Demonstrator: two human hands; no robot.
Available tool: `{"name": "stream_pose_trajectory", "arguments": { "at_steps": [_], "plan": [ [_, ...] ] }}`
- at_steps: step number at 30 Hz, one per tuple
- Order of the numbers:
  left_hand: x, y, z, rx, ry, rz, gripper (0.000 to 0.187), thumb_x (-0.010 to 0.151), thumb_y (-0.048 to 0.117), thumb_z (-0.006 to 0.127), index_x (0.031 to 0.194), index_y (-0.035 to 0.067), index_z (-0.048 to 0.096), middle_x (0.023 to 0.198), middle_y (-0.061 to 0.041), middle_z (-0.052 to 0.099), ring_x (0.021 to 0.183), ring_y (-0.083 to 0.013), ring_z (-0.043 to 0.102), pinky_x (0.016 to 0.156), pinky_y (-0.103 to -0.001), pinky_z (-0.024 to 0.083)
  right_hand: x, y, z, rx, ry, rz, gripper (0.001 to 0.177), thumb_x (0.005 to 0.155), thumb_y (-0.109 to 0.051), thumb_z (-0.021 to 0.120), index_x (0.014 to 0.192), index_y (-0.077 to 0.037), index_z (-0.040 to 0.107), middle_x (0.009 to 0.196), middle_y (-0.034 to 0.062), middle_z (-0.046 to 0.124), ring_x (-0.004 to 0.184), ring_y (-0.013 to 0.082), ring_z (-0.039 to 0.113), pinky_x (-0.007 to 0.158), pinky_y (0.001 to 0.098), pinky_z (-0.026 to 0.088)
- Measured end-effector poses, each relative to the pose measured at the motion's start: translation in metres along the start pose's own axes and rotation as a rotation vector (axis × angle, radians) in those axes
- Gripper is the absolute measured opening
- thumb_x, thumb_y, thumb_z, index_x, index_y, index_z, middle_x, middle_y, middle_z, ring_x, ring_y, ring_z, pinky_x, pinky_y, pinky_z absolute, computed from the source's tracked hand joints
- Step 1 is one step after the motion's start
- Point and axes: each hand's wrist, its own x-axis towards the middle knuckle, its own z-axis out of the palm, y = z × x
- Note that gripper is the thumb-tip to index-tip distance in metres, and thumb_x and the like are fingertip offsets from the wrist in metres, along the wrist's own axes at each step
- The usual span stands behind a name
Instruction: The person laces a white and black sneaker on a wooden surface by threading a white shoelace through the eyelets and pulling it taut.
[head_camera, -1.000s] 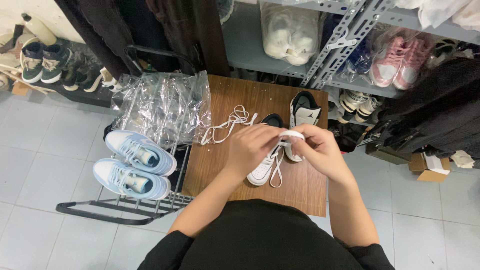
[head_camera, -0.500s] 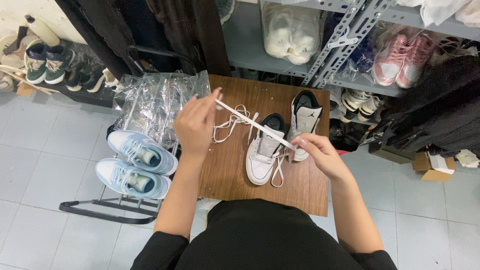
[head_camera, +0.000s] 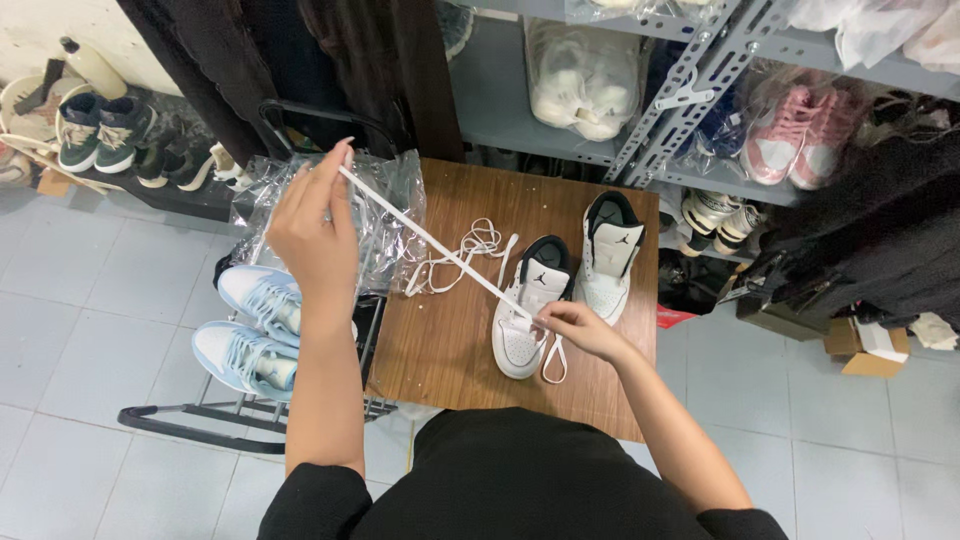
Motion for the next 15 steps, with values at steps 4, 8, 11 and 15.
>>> {"name": "stream_pose_trajectory", "arguments": {
  "at_steps": [4,8,11,15],
  "plan": [
    [-0.006,-0.008,0.007,-0.125,-0.136,-0.068,0.021,0.103,0.009,0.067,0.122,0.013,0.076,0.113,-0.007,0.077,0.102,-0.0230,0.076,0.090,-0.033,0.058,-0.014,-0.024,-0.007,0.103,0.023,-0.120,0.020,0.102,-0.019,0.062,0.102,-0.004,0.075,0.091,0.0051,0.075,0.088,0.0138,0.070,0.084,0.0317,0.056],
    [-0.024,-0.009,0.028,-0.086,-0.220,0.085,0.018,0.097,0.013,0.075,0.114,0.019,0.080,0.107,-0.003,0.078,0.096,-0.0218,0.075,0.093,-0.033,0.058,-0.034,-0.067,-0.016,0.229,0.066,-0.265,0.018,0.101,-0.015,0.063,0.105,0.000,0.074,0.087,0.0076,0.072,0.069,0.0123,0.062,0.060,0.0283,0.046],
    [-0.038,-0.005,0.039,-0.144,-0.283,0.181,0.021,0.092,0.014,0.077,0.112,0.019,0.080,0.103,-0.001,0.078,0.095,-0.0226,0.075,0.090,-0.034,0.059,-0.046,-0.096,-0.019,0.263,0.032,-0.426,0.021,0.106,-0.014,0.061,0.104,0.003,0.073,0.080,0.0089,0.069,0.067,0.0143,0.065,0.063,0.0313,0.053],
    [-0.048,-0.003,0.046,-0.334,-0.480,-0.017,0.023,0.086,0.007,0.076,0.107,0.015,0.081,0.092,-0.003,0.078,0.081,-0.0194,0.074,0.070,-0.031,0.056,-0.049,-0.120,-0.014,0.339,0.080,-0.456,0.019,0.105,-0.012,0.060,0.102,0.004,0.071,0.079,0.0113,0.068,0.066,0.0147,0.060,0.061,0.0311,0.052]
  ]
}}
